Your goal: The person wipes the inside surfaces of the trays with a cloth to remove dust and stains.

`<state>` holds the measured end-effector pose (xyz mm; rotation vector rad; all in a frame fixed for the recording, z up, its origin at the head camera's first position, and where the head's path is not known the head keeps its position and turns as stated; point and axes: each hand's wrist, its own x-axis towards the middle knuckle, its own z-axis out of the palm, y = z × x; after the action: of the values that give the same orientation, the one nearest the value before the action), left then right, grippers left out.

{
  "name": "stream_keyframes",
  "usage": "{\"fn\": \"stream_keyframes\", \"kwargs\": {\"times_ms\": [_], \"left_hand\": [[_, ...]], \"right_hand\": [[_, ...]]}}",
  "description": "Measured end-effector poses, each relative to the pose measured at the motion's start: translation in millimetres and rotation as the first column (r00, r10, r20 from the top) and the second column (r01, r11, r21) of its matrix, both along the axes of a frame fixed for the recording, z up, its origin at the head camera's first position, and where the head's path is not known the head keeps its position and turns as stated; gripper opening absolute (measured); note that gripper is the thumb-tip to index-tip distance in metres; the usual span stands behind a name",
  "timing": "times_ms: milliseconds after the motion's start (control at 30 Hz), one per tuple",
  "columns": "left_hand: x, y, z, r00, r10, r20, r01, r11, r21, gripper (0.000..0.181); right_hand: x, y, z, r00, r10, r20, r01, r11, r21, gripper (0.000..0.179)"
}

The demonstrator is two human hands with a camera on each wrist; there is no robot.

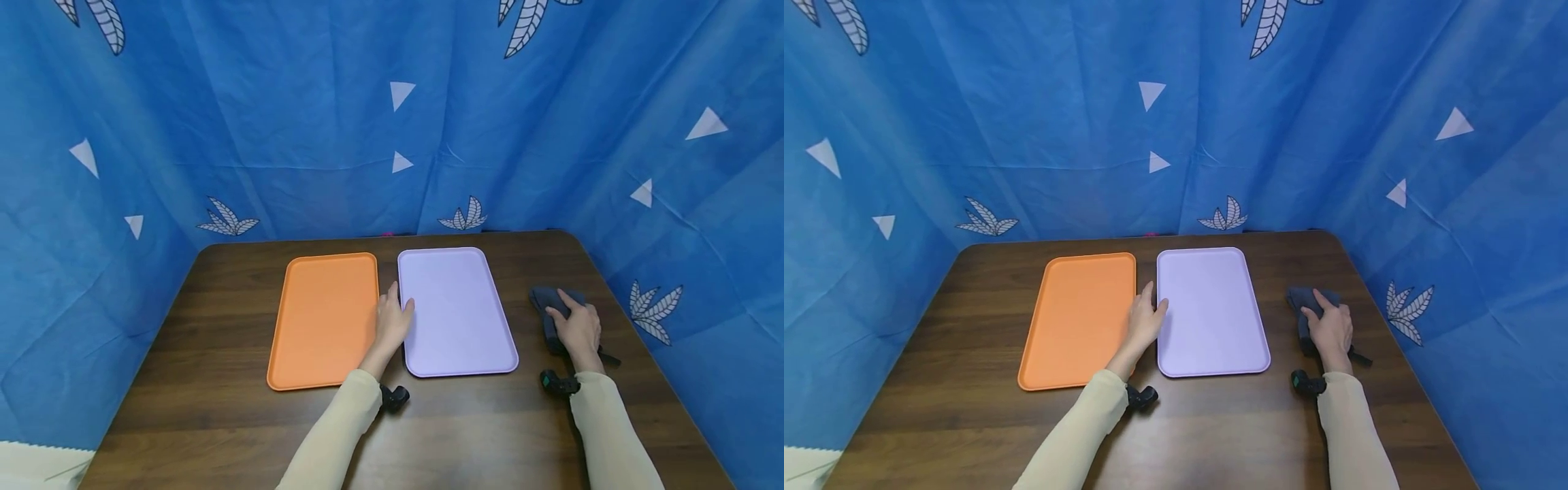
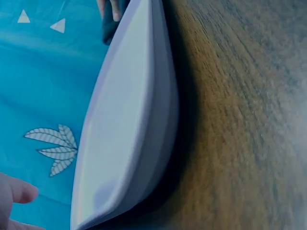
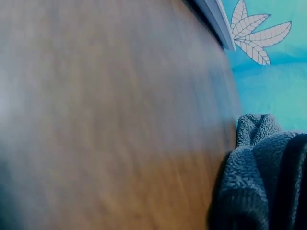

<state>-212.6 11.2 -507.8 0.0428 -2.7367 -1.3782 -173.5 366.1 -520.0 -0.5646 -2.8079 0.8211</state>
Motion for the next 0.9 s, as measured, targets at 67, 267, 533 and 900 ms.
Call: {"fn": "stream_keyframes", "kwargs": {"times_ms": [67,267,533,900], "left_hand": [[-2.0,3.6,-4.2,1.0,0.01,-0.026,-0.01,1.0,-0.013,0.053],[-7.4,9.7,-12.4,0.995,0.046,-0.094,-0.054,0.995,-0.082,0.04],[-13.9,7.9,-14.9,0.991,0.054,-0.121,-0.073,0.983,-0.166,0.008],[-10.3,5.3,-15.7,0.991,0.13,0.026,-0.133,0.973,0.189,0.027]], "right_hand": [[2.4,-1.9,1.7,0.999,0.001,-0.036,-0.001,1.0,-0.001,0.056],[10.0,-17.9,15.5,0.985,0.003,-0.171,-0.004,1.0,-0.01,0.054],[17.9,-46.0,37.7,0.938,0.004,-0.346,-0.007,1.0,-0.007,0.056],[26.9,-74.8,66.0,0.823,0.063,-0.565,-0.072,0.997,0.005,0.058]]}}
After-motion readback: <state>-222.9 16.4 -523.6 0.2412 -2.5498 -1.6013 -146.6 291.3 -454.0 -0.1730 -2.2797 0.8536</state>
